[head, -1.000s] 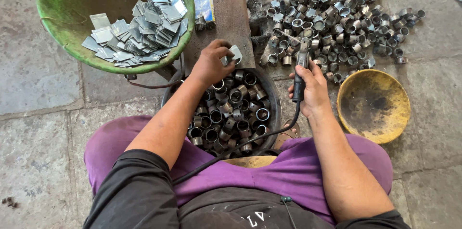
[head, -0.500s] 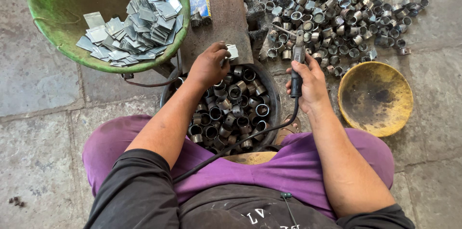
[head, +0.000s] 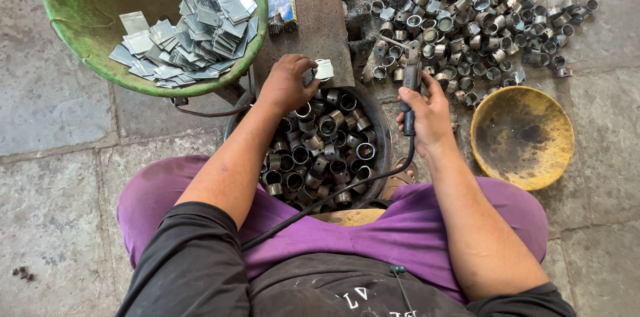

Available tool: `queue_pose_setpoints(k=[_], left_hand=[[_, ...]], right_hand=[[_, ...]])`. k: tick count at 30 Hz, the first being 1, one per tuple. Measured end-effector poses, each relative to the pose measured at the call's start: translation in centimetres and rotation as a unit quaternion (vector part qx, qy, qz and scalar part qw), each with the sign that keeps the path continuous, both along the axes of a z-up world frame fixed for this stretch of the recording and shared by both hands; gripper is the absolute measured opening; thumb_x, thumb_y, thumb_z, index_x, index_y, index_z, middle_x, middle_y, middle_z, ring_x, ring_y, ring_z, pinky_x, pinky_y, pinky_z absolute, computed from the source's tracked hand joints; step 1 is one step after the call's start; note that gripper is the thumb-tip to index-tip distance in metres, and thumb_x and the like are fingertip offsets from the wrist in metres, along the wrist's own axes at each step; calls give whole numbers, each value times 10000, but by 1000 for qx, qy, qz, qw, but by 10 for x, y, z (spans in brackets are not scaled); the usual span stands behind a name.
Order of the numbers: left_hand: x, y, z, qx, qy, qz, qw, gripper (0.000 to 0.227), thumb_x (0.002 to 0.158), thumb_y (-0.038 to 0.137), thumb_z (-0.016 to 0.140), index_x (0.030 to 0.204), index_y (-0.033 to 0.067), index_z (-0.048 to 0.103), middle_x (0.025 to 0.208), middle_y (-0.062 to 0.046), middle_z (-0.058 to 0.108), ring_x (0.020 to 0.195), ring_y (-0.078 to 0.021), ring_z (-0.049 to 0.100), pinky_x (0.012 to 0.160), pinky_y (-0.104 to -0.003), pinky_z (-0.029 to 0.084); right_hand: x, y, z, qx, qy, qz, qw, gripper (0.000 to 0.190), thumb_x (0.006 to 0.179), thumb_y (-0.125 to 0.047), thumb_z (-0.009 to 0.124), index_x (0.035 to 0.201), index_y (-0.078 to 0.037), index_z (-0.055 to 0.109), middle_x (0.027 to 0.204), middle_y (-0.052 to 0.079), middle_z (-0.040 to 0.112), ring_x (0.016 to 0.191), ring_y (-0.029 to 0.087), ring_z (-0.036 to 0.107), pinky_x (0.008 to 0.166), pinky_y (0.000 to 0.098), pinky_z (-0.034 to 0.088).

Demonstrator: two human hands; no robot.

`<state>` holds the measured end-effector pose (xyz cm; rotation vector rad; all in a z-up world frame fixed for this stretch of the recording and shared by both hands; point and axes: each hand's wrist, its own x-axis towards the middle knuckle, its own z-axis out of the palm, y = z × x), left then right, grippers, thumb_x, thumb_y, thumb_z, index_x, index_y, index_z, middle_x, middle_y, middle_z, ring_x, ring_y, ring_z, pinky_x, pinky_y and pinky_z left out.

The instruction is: The person sits on the floor and repeatedly picks up small metal tubes and square metal plates, then welds them together using a handheld welding tool. The finished welded parts are placed into a pile on the floor.

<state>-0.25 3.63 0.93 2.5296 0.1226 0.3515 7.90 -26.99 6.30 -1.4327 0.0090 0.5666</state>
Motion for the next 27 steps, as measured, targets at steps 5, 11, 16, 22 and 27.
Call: queue_pose_setpoints(k=[5, 11, 16, 22, 27], left_hand=[[0, 1, -3, -13, -24, -12, 1000, 364, 782, 198, 811, 1115, 72, 732, 1256, -129, 681, 1218, -344, 592, 1046, -446, 453], [-1, -2, 5, -4, 16, 12, 1000, 408, 818, 204, 801, 1199, 102, 693, 1245, -108, 695, 1248, -334, 576, 1065, -455, 436], [-3, -7, 10, -28, 48, 42, 998, 444, 824, 212, 794, 1241, 129, 668, 1213, -93, 695, 1246, -326, 574, 1056, -475, 427], [0, -4, 6, 20, 38, 16, 999, 342, 825, 245, 794, 1150, 155, 737, 1229, -56, 694, 1246, -324, 542, 1029, -496, 417], [0, -3, 3, 53, 31, 12, 998, 204, 810, 273, 792, 988, 176, 812, 1204, -10, 703, 1245, -302, 505, 1019, -493, 389]], right_hand=[[-6, 2, 1, -25, -36, 21, 999, 744, 873, -197, 773, 1522, -89, 425, 896, 46, 609, 565, 113, 591, 442, 262, 474], [-8, 0, 0, -151, -241, 53, 957, 788, 876, -353, 833, 1509, -55, 471, 1088, 99, 685, 877, 189, 674, 757, 339, 546], [-13, -1, 10, -312, -332, 74, 887, 923, 773, -515, 862, 1480, -45, 497, 1203, 176, 709, 1111, 286, 707, 994, 408, 533], [-30, 8, 36, -350, -338, 99, 868, 926, 750, -509, 876, 1470, -75, 488, 1221, 189, 715, 1130, 332, 711, 1006, 436, 536], [-42, 17, 55, -385, -337, 151, 846, 929, 718, -481, 885, 1454, -77, 487, 1181, 190, 711, 1092, 333, 714, 980, 433, 542]])
